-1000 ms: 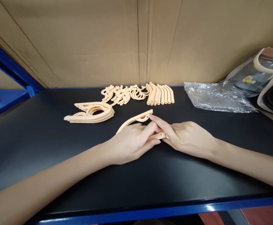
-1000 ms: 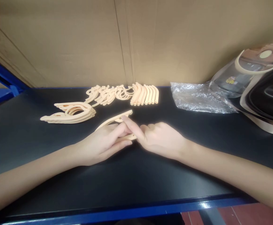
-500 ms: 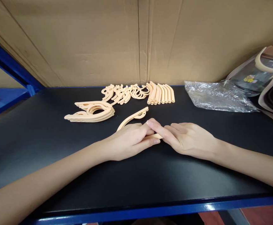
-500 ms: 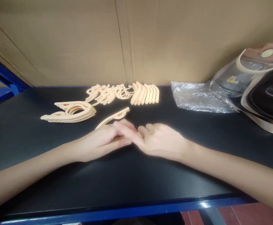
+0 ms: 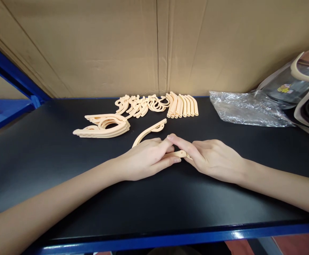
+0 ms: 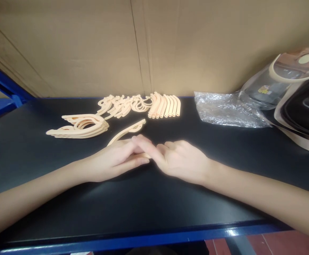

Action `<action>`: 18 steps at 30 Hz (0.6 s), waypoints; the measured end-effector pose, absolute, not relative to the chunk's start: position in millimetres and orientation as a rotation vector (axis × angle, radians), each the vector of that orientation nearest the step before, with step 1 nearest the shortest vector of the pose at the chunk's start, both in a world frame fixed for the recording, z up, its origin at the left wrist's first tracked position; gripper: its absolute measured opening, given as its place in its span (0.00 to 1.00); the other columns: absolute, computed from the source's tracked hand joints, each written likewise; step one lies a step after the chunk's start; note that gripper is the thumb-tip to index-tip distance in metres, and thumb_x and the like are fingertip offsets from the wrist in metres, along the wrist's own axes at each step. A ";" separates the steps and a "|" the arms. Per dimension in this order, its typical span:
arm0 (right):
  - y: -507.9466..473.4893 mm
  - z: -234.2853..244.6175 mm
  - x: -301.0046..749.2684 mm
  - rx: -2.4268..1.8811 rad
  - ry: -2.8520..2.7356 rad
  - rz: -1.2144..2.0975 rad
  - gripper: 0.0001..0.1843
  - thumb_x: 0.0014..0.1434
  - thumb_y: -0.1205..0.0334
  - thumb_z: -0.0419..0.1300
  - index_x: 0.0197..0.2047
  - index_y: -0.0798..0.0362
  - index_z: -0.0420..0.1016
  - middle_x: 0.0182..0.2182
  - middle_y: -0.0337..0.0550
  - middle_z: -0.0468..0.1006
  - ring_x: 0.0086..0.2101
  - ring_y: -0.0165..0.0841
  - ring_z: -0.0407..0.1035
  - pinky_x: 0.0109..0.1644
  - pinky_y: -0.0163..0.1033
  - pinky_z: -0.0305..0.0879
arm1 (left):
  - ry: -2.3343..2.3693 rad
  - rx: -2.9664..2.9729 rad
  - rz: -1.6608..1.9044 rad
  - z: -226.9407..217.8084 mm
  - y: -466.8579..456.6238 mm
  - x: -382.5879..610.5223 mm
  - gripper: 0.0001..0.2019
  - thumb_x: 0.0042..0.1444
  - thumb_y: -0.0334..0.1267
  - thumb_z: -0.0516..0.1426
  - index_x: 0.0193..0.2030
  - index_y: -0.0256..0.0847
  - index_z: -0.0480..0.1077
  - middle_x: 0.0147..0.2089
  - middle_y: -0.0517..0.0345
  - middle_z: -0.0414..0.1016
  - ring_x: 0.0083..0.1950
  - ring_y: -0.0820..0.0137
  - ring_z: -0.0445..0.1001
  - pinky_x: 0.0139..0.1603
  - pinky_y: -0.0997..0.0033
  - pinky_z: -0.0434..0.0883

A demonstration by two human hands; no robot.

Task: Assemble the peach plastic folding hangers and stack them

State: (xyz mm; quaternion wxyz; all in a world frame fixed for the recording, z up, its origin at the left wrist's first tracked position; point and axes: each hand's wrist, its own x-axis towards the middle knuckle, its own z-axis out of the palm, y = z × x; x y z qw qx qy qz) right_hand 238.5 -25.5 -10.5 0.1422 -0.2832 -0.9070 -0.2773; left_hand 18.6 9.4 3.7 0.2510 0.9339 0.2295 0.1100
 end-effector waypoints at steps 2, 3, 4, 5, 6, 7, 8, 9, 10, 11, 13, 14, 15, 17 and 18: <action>-25.8 -12.4 238.7 -0.845 -2.630 -0.738 0.36 0.63 0.78 0.42 0.71 0.69 0.30 0.19 0.33 0.72 0.17 0.32 0.66 0.19 0.36 0.53 | 0.608 2.550 0.299 1.6 10.1 18.4 0.15 0.69 0.45 0.43 0.50 0.39 0.64 0.41 0.53 0.76 0.41 0.65 0.73 0.42 0.67 0.69; -26.0 -13.2 238.9 -0.862 -2.636 -0.692 0.36 0.64 0.78 0.43 0.71 0.69 0.30 0.21 0.34 0.74 0.18 0.32 0.68 0.20 0.35 0.55 | 0.612 2.546 0.297 1.4 10.1 18.4 0.15 0.69 0.45 0.43 0.51 0.39 0.63 0.41 0.53 0.76 0.41 0.65 0.73 0.42 0.66 0.69; -26.3 -14.0 239.1 -0.879 -2.640 -0.642 0.36 0.64 0.77 0.44 0.71 0.68 0.30 0.23 0.37 0.77 0.19 0.32 0.70 0.20 0.35 0.57 | 0.625 2.539 0.296 1.7 9.9 18.5 0.15 0.69 0.45 0.43 0.52 0.38 0.62 0.41 0.53 0.76 0.41 0.64 0.73 0.42 0.66 0.69; -26.6 -14.7 239.3 -0.896 -2.642 -0.595 0.36 0.65 0.76 0.44 0.71 0.67 0.30 0.26 0.39 0.79 0.20 0.32 0.71 0.21 0.35 0.59 | 0.641 2.531 0.294 2.4 9.6 18.6 0.15 0.69 0.45 0.44 0.53 0.38 0.61 0.42 0.53 0.76 0.42 0.64 0.73 0.42 0.66 0.69; -26.8 -15.3 239.5 -0.909 -2.643 -0.554 0.37 0.65 0.75 0.45 0.71 0.66 0.30 0.29 0.42 0.81 0.21 0.33 0.72 0.22 0.35 0.60 | 0.656 2.523 0.290 3.5 9.3 18.8 0.16 0.69 0.45 0.44 0.54 0.37 0.61 0.43 0.52 0.76 0.42 0.64 0.73 0.43 0.65 0.68; -27.0 -15.6 239.6 -0.919 -2.643 -0.525 0.37 0.65 0.75 0.45 0.72 0.65 0.29 0.32 0.44 0.82 0.22 0.33 0.73 0.23 0.34 0.61 | 0.667 2.515 0.288 4.5 9.0 19.0 0.16 0.69 0.45 0.44 0.55 0.37 0.60 0.44 0.52 0.76 0.43 0.63 0.73 0.43 0.65 0.68; -27.0 -15.8 239.8 -0.923 -2.644 -0.508 0.37 0.65 0.74 0.45 0.72 0.64 0.29 0.34 0.45 0.82 0.23 0.33 0.74 0.23 0.34 0.62 | 0.672 2.506 0.285 5.4 8.8 19.1 0.15 0.69 0.44 0.44 0.55 0.37 0.60 0.44 0.52 0.76 0.43 0.63 0.73 0.43 0.65 0.68; -26.8 -15.8 239.9 -0.925 -2.648 -0.502 0.37 0.65 0.74 0.46 0.72 0.64 0.29 0.35 0.47 0.83 0.23 0.33 0.75 0.23 0.34 0.63 | 0.670 2.499 0.282 6.1 8.8 19.1 0.15 0.69 0.44 0.45 0.55 0.38 0.60 0.44 0.52 0.76 0.43 0.63 0.72 0.43 0.65 0.68; -26.5 -15.7 239.9 -0.924 -2.652 -0.502 0.37 0.65 0.75 0.46 0.72 0.64 0.29 0.36 0.47 0.83 0.24 0.34 0.75 0.23 0.35 0.63 | 0.666 2.494 0.278 6.3 8.9 19.1 0.14 0.69 0.44 0.45 0.55 0.38 0.60 0.45 0.53 0.76 0.43 0.64 0.72 0.43 0.66 0.68; -25.9 -15.4 240.0 -0.925 -2.655 -0.500 0.37 0.65 0.74 0.46 0.72 0.64 0.30 0.37 0.48 0.83 0.24 0.34 0.75 0.23 0.35 0.63 | 0.662 2.489 0.274 6.2 9.1 19.0 0.14 0.69 0.44 0.45 0.55 0.39 0.61 0.45 0.54 0.77 0.43 0.64 0.72 0.43 0.66 0.68; -24.2 -14.4 240.1 -0.914 -2.656 -0.489 0.37 0.65 0.73 0.47 0.72 0.65 0.32 0.36 0.47 0.83 0.24 0.34 0.75 0.23 0.35 0.63 | 0.649 2.486 0.281 5.3 9.8 18.8 0.13 0.69 0.43 0.46 0.54 0.39 0.61 0.44 0.54 0.76 0.43 0.65 0.72 0.43 0.67 0.67; -23.2 -13.7 240.1 -0.902 -2.660 -0.475 0.36 0.66 0.71 0.47 0.71 0.65 0.34 0.36 0.47 0.83 0.24 0.34 0.75 0.23 0.35 0.63 | 0.643 2.489 0.294 4.8 10.0 18.8 0.13 0.69 0.42 0.46 0.53 0.39 0.62 0.43 0.55 0.76 0.42 0.65 0.72 0.43 0.67 0.67; -22.1 -13.0 240.2 -0.889 -2.666 -0.451 0.35 0.66 0.69 0.48 0.71 0.65 0.36 0.35 0.46 0.83 0.24 0.33 0.75 0.24 0.35 0.63 | 0.643 2.495 0.320 4.3 10.2 18.8 0.11 0.69 0.42 0.47 0.51 0.39 0.63 0.40 0.56 0.76 0.41 0.66 0.72 0.41 0.68 0.66; -19.9 -11.2 240.7 -0.863 -2.685 -0.378 0.33 0.68 0.64 0.48 0.71 0.64 0.40 0.33 0.43 0.82 0.23 0.32 0.74 0.24 0.35 0.62 | 0.651 2.522 0.397 3.9 10.3 18.7 0.10 0.68 0.43 0.50 0.43 0.40 0.65 0.36 0.58 0.73 0.38 0.67 0.70 0.39 0.69 0.65; -18.9 -10.3 241.2 -0.852 -2.691 -0.336 0.32 0.68 0.62 0.48 0.70 0.64 0.42 0.31 0.42 0.82 0.23 0.32 0.73 0.24 0.34 0.61 | 0.662 2.542 0.439 4.0 10.4 18.5 0.10 0.67 0.43 0.51 0.40 0.40 0.66 0.34 0.59 0.72 0.36 0.68 0.69 0.38 0.69 0.64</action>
